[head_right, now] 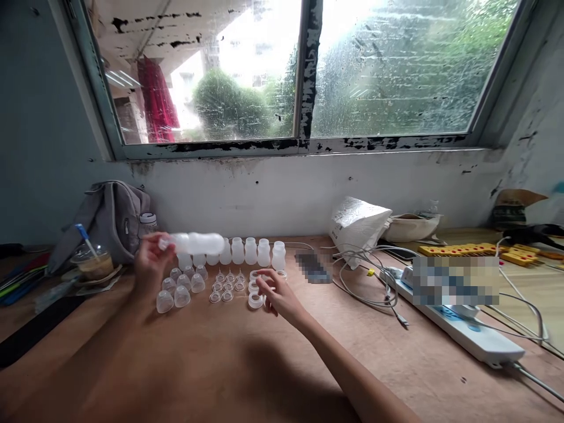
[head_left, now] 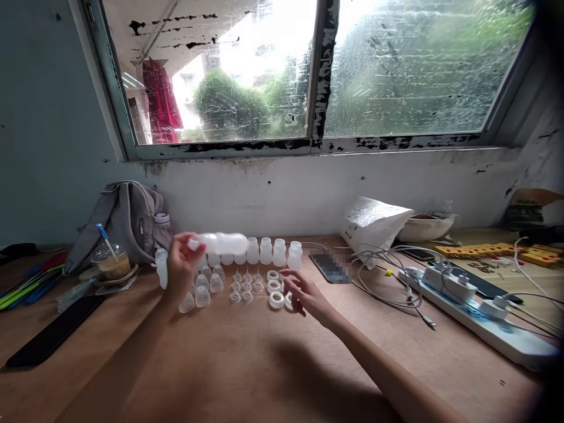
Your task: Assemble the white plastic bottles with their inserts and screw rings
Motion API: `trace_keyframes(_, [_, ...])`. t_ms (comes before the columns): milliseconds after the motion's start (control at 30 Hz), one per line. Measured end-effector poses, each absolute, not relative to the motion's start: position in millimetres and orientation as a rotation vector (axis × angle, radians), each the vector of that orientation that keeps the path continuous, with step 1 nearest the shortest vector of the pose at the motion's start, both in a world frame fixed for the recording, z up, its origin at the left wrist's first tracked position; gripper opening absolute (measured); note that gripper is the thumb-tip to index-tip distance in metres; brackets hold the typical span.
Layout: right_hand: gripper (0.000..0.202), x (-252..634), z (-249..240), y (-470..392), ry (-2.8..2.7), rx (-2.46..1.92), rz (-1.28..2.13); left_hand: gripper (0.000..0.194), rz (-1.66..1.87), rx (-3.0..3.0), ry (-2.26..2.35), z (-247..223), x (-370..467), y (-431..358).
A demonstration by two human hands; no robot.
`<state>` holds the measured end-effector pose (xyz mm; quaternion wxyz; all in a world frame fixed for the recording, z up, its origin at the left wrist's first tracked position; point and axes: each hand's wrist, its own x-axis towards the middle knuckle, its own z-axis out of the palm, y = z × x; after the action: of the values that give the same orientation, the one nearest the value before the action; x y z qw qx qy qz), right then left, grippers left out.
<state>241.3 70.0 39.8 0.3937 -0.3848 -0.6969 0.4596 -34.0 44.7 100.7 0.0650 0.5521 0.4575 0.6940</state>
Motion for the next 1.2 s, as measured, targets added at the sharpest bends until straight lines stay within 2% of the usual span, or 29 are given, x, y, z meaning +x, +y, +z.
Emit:
trace_keyframes(100, [0.047,236,41,62,-1.642,-0.889,1.476,0.032,1.683,1.551,1.176,55,2,30])
trace_keyframes(167, [0.048,234,38,60,-1.623,-0.901,1.455,0.027,1.545,1.490,1.115,25,17,25])
trace_keyframes(300, [0.046,232,30,63,-1.661,-0.957,1.263,0.031,1.379,1.504,1.115,-6,23,26])
trace_keyframes(467, [0.040,230,24,65,-1.688,-0.975,1.250,0.042,1.182,2.051,1.265,-7,10,29])
trace_keyframes(600, [0.038,229,24,64,-1.710,-0.965,1.242,0.031,1.055,2.415,1.304,-4,8,25])
trace_keyframes(767, [0.033,232,25,66,-1.785,-0.937,1.181,0.026,1.076,2.260,1.386,-3,16,17])
trace_keyframes(1033, [0.026,233,21,65,-1.822,-1.002,1.049,0.033,0.908,2.280,1.230,-2,17,18])
trace_keyframes(1200, [0.024,228,27,63,-1.650,-1.109,1.167,0.034,0.942,2.406,1.323,1,11,22])
